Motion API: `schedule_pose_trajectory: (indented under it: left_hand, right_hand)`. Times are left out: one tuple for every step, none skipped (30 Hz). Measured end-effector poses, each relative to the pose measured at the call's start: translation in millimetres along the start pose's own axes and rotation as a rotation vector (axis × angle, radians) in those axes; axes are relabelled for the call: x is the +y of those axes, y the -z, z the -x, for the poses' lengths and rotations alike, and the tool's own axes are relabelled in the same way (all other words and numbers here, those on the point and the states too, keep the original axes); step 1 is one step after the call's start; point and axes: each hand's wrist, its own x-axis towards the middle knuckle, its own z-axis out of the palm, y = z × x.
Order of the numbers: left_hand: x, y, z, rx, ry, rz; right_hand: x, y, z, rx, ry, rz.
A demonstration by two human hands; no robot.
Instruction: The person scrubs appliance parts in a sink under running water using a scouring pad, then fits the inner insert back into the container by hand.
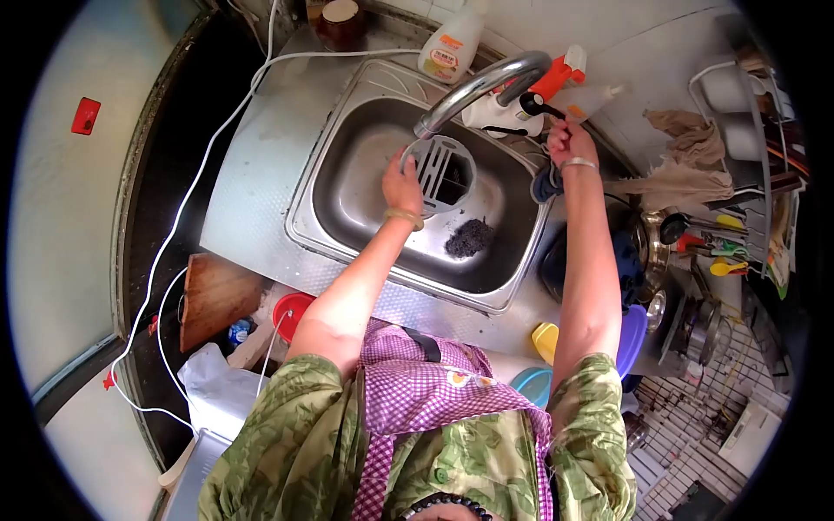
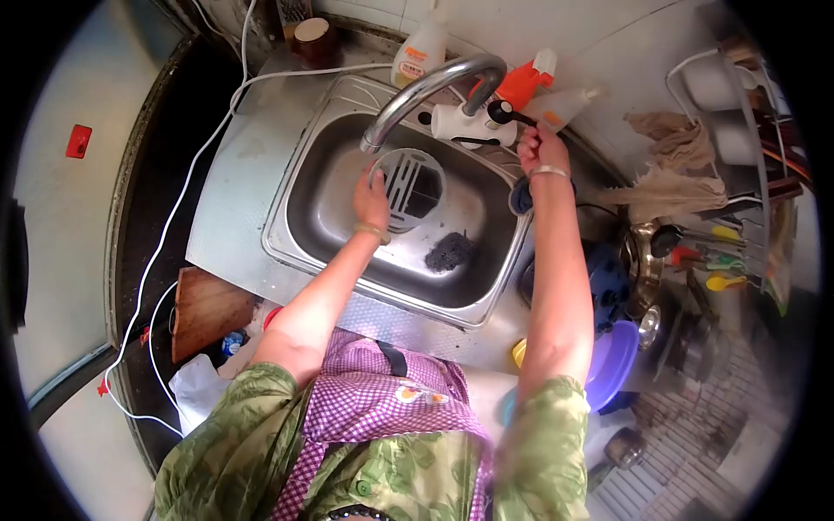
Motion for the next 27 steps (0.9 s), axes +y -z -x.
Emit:
schedule_pose_trajectory:
  left_hand:
    - [2.4,3.2,-1.8,-0.006,0.002,0.005]
    - [3.7,5.9,-2.1,-0.017,-0.020,-0.004]
    - [3.0,6.7,-2.2,-0.029,-0.042,-0.012]
    - [2.3,6.9,-2.7,-0.041,-0.064,-0.018]
    - [1.4,7.7,-2.2,-0.042,-0.089,-0.045]
    - [-0.3,8.7,-1.9,-0.039,-0.117,-0.071]
    - [-2.9,9.4,-2.5,-0.033,-0.140,-0.097]
    - [-7.4,9.0,-2.9,-0.026,-0.120,-0.104]
    - [-12.3,8.5,-3.5,-0.020,-0.100,-0.111]
    - [-14.8,9.5,-3.4,-0.018,-0.082,-0.121]
    - [-12.2,13.1,-1.1,-0.028,-0.099,-0.110]
    - [-4.6,18.1,1.1,-0.035,-0.121,-0.099]
    - [0.5,21.7,-0.1,-0.038,-0.144,-0.087]
    - [-1.1,23.7,-1.3,-0.041,-0.159,-0.098]
    - [-2.4,26.5,0.2,-0.047,-0.170,-0.111]
    - [-4.2,29.1,1.5,-0.056,-0.181,-0.122]
    - [-5.5,30.8,-0.9,-0.084,-0.127,-0.160]
    - [-1.3,32.4,-5.3,-0.112,-0.073,-0.196]
    - [1.0,33.2,-9.3,-0.141,-0.016,-0.230]
    - [-1.3,32.3,-17.3,-0.172,-0.047,-0.233]
    - [-6.8,31.2,-29.7,-0.201,-0.079,-0.235]
    - [-9.3,31.3,-39.1,-0.231,-0.108,-0.241]
    - [-10.9,30.1,-48.4,-0.293,-0.025,-0.258]
    - [-7.4,28.6,-57.1,-0.357,0.056,-0.274]
    - [-5.4,27.6,-60.8,-0.422,0.138,-0.289]
    - [-4.6,26.5,-60.5,-0.429,0.151,-0.247]
    - [-2.2,24.8,-59.3,-0.436,0.165,-0.204]
  right_hand:
    - [0.1,-2.3,-6.5,0.032,0.112,0.062]
    - [3.5,-4.8,-14.0,0.112,0.154,-0.005]
    - [8.0,-11.9,-18.3,0.193,0.197,-0.071]
    - [12.3,-17.0,-20.4,0.275,0.241,-0.136]
    - [22.1,-13.1,-13.2,0.197,0.265,-0.223]
    - [38.0,-11.0,1.3,0.149,0.307,-0.119]
    - [59.7,-10.2,19.3,0.100,0.345,-0.013]
    - [89.9,-9.4,43.2,0.100,0.312,0.340]
    - [114.5,-4.5,55.5,0.097,0.272,0.692]
    - [164.4,46.7,19.1,0.120,0.399,1.210]
    - [183.0,36.1,44.9,0.077,0.318,1.284]
    - [192.4,18.5,62.7,0.032,0.071,1.132]
    - [201.1,11.8,65.9,0.003,-0.062,1.128]
    - [213.4,2.2,73.4,0.052,-0.059,1.072]
    - [221.5,-2.1,74.2,0.087,-0.036,1.015]
    - [226.6,-4.7,74.7,0.124,-0.013,0.958]
    - [227.3,-5.6,74.6,0.109,-0.009,0.963]
    - [224.6,-8.4,76.3,0.095,-0.004,0.971]
    - [222.8,-8.5,77.4,0.082,-0.001,0.980]
    - [222.3,-6.2,72.9,0.085,-0.027,1.005]
    - [222.7,-4.3,65.5,0.086,-0.052,1.030]
    - [223.3,-5.2,63.5,0.086,-0.083,1.053]
    - [223.1,-5.0,63.0,0.074,-0.085,1.056]
    - [218.4,-10.0,66.1,0.063,-0.086,1.056]
    - [215.7,-12.8,69.0,0.054,-0.087,1.056]
    - [215.7,-12.1,71.0,0.055,-0.076,1.061]
    - [216.0,-10.6,72.8,0.056,-0.066,1.066]
